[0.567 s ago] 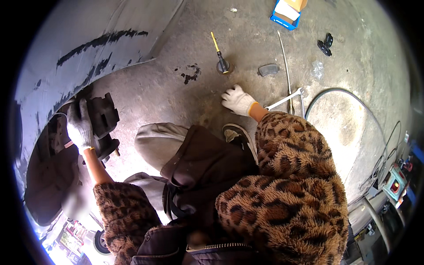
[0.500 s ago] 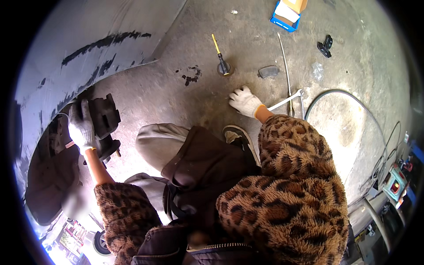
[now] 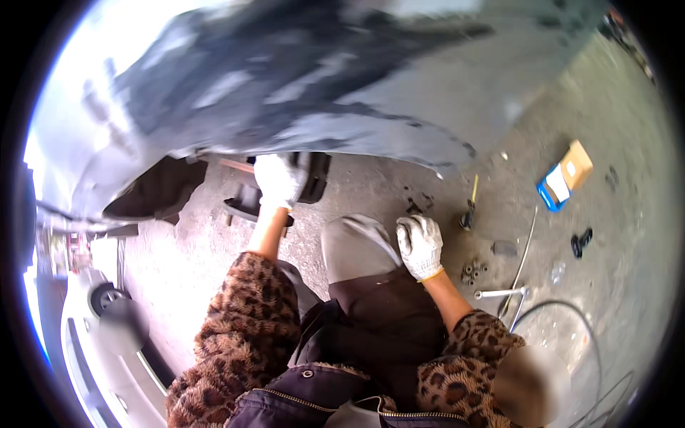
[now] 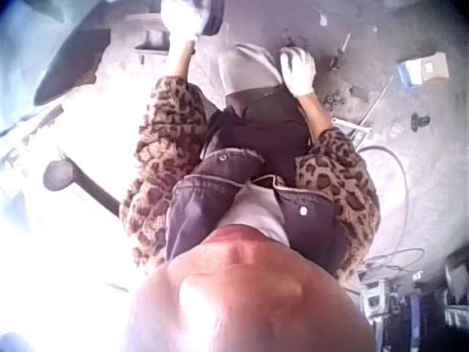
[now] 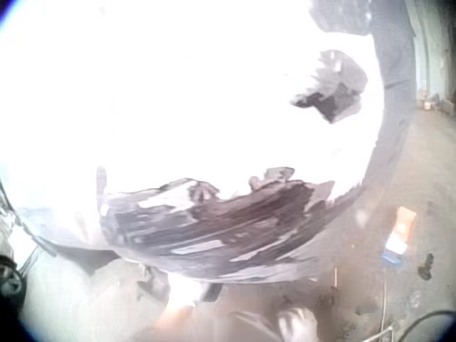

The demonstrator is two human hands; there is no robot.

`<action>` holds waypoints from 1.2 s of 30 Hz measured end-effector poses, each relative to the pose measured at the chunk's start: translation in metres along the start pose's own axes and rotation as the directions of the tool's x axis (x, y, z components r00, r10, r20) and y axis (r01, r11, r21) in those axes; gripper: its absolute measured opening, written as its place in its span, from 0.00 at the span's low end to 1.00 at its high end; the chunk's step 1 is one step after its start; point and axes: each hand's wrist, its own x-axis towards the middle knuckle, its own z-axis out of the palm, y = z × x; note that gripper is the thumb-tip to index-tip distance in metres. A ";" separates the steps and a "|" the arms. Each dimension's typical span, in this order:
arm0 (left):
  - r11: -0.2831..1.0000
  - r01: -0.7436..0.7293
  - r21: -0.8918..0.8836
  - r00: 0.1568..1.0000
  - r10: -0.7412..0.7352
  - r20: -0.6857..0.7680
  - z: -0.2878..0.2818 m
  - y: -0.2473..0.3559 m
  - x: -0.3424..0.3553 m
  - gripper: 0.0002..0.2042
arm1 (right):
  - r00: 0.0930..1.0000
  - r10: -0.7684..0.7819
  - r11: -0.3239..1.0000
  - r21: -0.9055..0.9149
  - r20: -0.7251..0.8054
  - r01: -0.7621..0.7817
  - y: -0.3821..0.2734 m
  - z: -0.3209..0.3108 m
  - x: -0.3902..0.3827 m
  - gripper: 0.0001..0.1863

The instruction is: The person removes a tire from a vehicle, works on the brake assembly using a wrench, and then reinstalls the tire, securing it with lug nuts using a pneumatic impact wrench.

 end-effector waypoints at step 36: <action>-0.626 0.501 0.597 -0.719 -0.685 -0.115 -0.243 0.029 -0.484 0.25 | 0.909 -0.317 0.831 -0.381 0.272 0.404 -0.119 0.150 0.171 0.21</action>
